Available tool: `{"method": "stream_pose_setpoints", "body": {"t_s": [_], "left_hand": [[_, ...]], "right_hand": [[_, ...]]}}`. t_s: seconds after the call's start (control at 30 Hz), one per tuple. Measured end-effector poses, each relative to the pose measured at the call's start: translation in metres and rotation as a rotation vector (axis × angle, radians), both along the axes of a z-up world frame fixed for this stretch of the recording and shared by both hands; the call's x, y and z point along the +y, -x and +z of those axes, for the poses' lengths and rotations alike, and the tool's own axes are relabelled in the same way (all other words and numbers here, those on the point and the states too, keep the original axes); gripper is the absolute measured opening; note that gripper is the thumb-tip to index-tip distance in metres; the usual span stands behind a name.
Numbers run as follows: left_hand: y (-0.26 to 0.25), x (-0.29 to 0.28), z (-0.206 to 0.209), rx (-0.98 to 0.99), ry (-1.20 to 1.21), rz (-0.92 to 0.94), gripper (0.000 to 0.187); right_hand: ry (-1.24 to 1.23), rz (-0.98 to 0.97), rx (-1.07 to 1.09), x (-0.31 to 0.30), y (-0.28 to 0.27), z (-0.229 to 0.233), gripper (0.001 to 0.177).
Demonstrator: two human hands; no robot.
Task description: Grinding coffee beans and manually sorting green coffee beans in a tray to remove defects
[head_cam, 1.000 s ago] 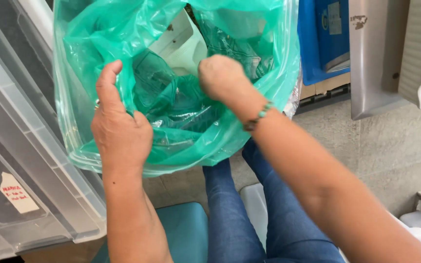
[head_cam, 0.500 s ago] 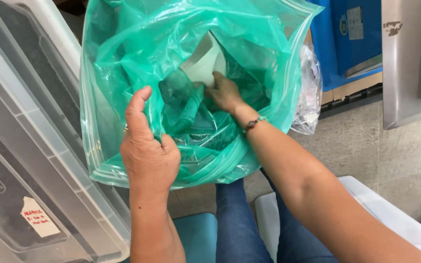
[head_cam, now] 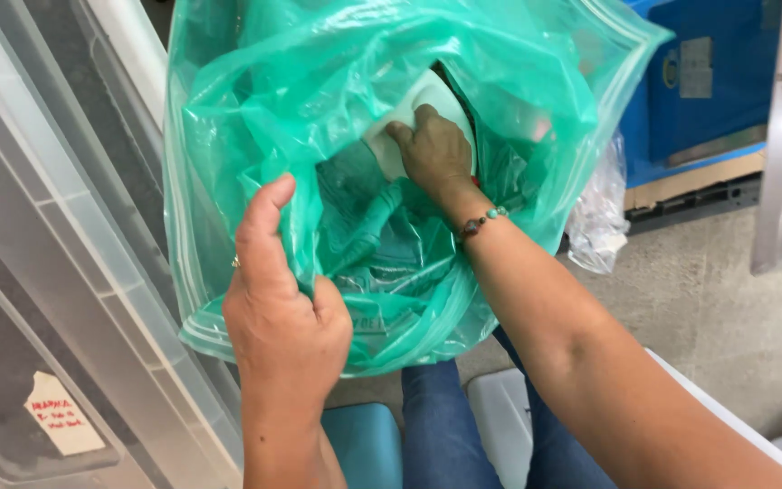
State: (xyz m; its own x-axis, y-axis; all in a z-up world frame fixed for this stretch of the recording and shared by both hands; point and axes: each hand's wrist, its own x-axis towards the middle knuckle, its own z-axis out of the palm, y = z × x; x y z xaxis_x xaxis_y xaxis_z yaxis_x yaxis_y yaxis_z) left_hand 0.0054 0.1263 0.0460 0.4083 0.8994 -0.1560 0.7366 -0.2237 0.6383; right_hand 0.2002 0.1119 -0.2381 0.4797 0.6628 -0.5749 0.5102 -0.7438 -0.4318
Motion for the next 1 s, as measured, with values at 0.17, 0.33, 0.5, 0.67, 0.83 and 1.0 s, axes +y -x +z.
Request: {"method": "stream_pose_setpoints", "body": {"t_s": [0.17,0.33,0.5,0.67,0.83,1.0], "left_hand": [[0.008,-0.008,-0.026,-0.013,-0.085,-0.022,0.078],[0.007,-0.015,-0.037,0.054,-0.103,0.045,0.081],[0.007,-0.014,-0.035,0.121,-0.154,0.004,0.083],[0.012,-0.01,-0.029,0.223,-0.201,-0.017,0.082],[0.008,-0.004,-0.027,0.351,-0.209,-0.052,0.085],[0.006,0.0,-0.028,0.343,-0.13,0.027,0.084]], "right_hand": [[-0.562,-0.091,-0.091,0.007,-0.004,-0.097,0.041],[-0.642,-0.152,-0.002,-0.013,-0.006,-0.094,0.038],[-0.519,-0.208,0.083,-0.049,-0.018,-0.052,0.035],[-0.825,-0.182,0.198,-0.083,-0.027,-0.015,0.017],[-0.781,-0.209,0.203,-0.123,-0.034,0.019,0.023],[-0.865,-0.226,0.174,-0.173,-0.041,0.03,0.022]]}}
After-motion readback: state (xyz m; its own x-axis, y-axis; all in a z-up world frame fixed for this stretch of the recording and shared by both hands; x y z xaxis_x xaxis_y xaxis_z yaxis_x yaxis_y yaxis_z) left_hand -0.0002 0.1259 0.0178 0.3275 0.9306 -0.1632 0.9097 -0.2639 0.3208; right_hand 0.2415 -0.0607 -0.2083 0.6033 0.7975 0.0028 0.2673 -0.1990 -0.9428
